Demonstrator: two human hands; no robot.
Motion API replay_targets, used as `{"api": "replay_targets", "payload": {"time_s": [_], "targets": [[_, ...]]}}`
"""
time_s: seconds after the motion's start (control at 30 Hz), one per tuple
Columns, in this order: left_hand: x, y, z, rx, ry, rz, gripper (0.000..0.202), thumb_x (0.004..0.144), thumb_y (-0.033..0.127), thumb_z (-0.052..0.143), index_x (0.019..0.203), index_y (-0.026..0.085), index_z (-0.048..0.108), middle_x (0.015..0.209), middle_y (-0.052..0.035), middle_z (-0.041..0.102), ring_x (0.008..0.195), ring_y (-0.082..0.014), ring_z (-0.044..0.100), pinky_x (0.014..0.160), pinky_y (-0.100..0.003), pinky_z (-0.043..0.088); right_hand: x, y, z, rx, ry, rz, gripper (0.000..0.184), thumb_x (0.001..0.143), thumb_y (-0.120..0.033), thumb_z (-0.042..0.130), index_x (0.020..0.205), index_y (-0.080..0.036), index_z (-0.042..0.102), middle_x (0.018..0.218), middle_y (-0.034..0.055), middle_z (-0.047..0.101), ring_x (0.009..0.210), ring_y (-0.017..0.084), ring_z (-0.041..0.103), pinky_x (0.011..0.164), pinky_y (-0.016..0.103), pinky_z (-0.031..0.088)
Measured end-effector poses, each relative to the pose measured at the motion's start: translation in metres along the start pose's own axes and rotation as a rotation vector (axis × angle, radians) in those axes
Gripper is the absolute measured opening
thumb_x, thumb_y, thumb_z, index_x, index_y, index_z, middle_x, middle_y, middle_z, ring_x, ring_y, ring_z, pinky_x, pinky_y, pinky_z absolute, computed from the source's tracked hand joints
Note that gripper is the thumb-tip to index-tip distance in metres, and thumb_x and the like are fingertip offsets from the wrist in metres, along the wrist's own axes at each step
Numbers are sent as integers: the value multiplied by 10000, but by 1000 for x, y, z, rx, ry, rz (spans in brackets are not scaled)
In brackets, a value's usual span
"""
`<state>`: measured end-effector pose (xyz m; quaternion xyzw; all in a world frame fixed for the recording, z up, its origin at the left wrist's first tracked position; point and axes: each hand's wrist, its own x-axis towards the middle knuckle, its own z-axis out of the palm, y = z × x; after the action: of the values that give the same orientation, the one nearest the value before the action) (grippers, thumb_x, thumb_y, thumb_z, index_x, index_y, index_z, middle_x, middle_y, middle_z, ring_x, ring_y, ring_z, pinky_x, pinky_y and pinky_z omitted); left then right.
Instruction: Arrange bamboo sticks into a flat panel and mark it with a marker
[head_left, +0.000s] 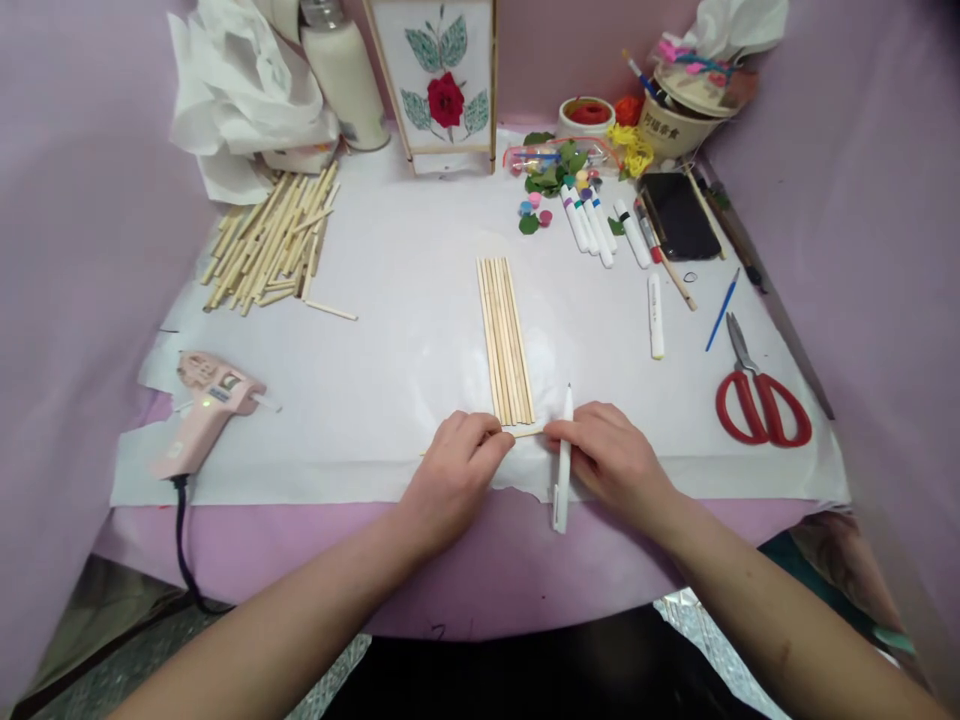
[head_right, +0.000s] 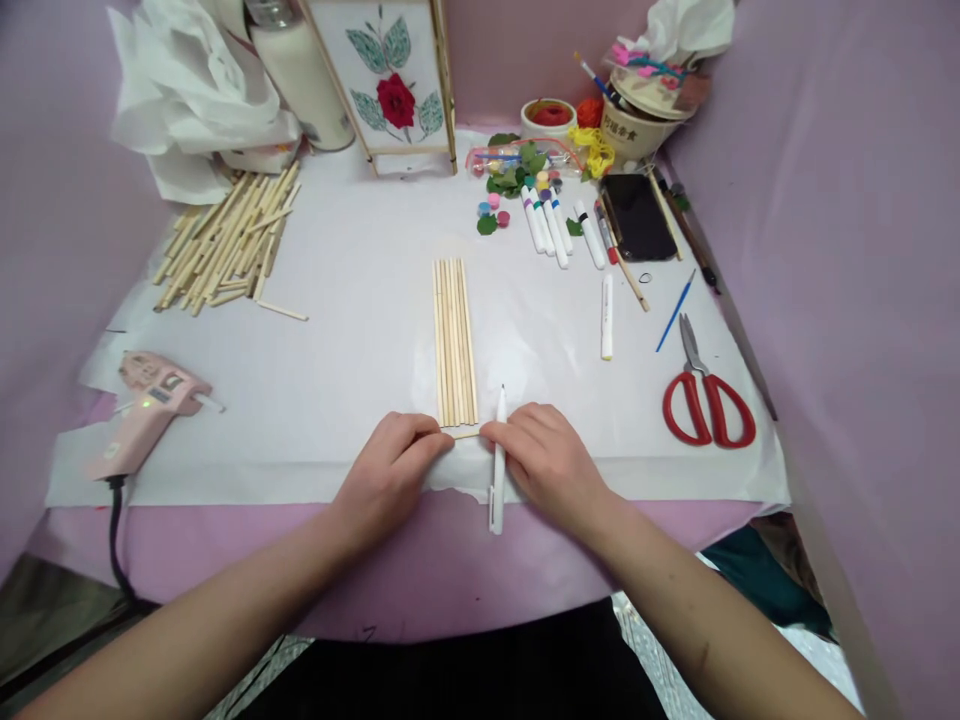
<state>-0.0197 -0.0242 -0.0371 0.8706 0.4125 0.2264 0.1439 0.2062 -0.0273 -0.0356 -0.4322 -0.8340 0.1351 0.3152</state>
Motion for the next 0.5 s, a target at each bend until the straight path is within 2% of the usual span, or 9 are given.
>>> {"api": "replay_targets", "payload": {"time_s": [0.1,0.27,0.5], "targets": [[1,-4,-2,-23,22,-10,225,962,147,392,1031,169,606,974,-70,592,901,-189,489,793,-334,457,1,1,1,9,18,24,208,878,-103,503,1017,-217,608,716,30,601,694,185,530,653,332,441],[0,-10,-6,-31,39,6,146,938,117,460,1026,162,568,954,-62,623,903,-192,508,813,-357,435,2,3,0,13,52,82,261,855,-90,550,1073,-227,591,835,59,637,823,213,550,738,363,476],[2,-12,-5,-56,25,-20,153,920,79,460,1003,170,549,932,-54,620,880,-188,510,804,-347,436,7,3,2,35,40,115,233,859,-61,512,1001,-225,595,768,36,611,742,188,531,680,332,463]]}}
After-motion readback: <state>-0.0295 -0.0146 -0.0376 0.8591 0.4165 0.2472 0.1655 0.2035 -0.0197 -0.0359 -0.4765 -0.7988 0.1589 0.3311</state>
